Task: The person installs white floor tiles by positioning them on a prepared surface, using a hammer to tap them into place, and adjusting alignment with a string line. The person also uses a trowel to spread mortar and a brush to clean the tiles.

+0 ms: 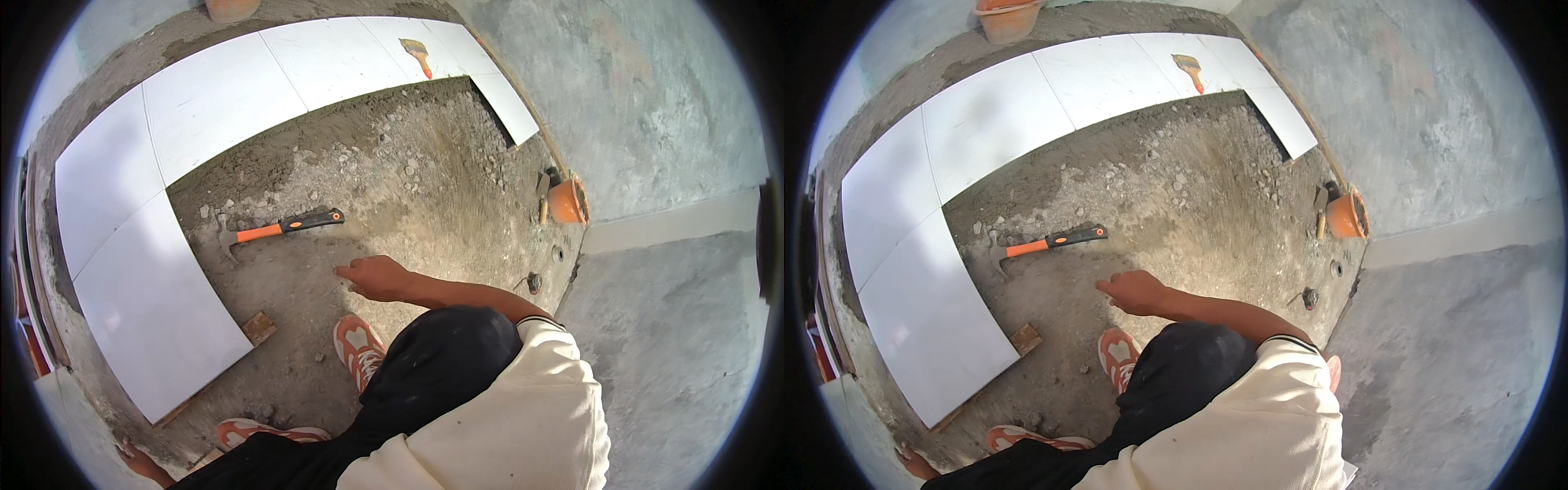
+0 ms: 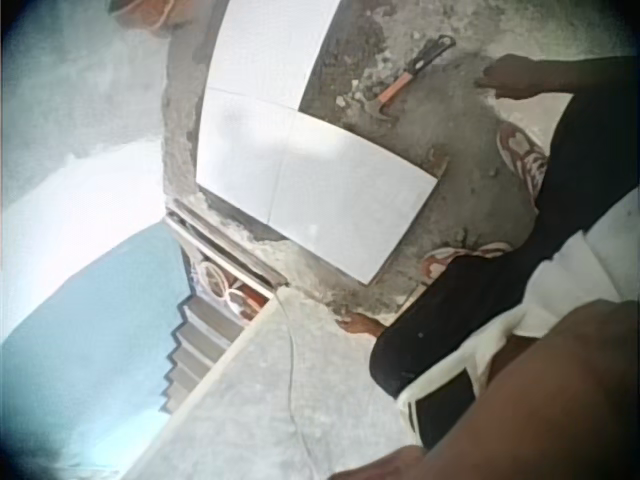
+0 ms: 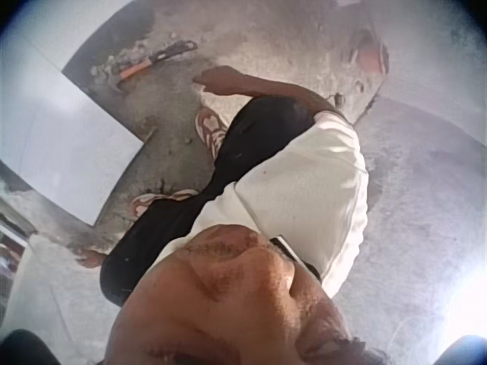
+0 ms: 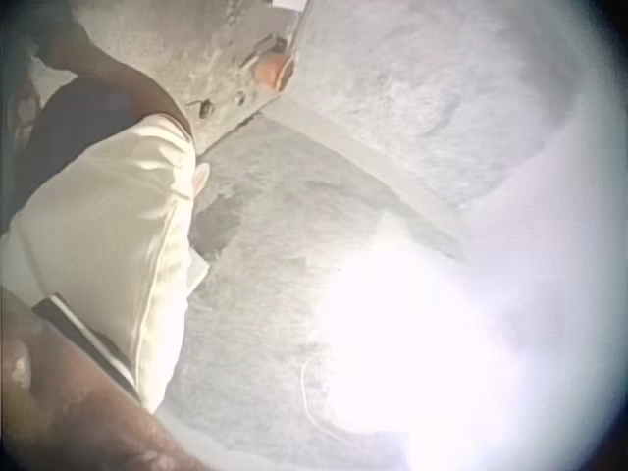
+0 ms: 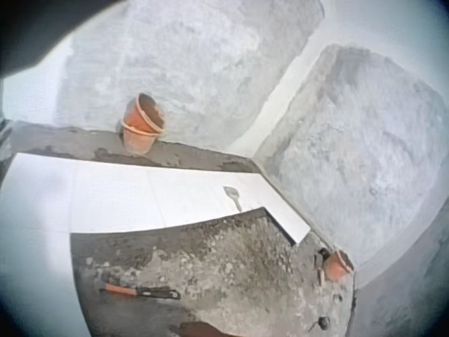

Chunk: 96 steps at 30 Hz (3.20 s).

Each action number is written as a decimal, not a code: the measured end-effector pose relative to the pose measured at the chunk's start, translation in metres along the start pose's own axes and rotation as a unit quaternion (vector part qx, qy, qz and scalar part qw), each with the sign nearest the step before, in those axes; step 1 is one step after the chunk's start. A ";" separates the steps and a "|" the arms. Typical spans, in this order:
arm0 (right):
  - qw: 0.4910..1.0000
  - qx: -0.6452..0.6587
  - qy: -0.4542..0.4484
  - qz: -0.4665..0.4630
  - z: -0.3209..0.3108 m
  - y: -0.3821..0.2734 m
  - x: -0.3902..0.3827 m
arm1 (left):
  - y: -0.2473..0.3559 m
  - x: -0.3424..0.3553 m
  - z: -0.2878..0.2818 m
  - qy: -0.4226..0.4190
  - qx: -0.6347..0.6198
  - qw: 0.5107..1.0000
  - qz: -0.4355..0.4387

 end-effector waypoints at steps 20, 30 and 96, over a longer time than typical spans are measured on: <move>0.995 0.087 0.048 -0.009 0.009 0.008 0.008 | 0.067 0.017 -0.013 0.010 0.009 0.992 0.123; 0.998 0.036 0.036 -0.024 0.016 0.009 0.019 | 0.086 0.024 -0.015 -0.004 -0.026 0.990 0.139; 0.393 0.801 -0.257 0.371 -0.483 0.636 -0.447 | 1.533 -0.259 -0.491 -0.764 0.098 0.448 0.454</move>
Point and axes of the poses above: each hand's wrist, its own x-axis towards the middle knuckle, its own z-axis out of the palm, y = z × x, the point moved 4 cm from there along x, towards the middle knuckle, and after that the axes turned 15 degrees about z, right-handed, at the moved point
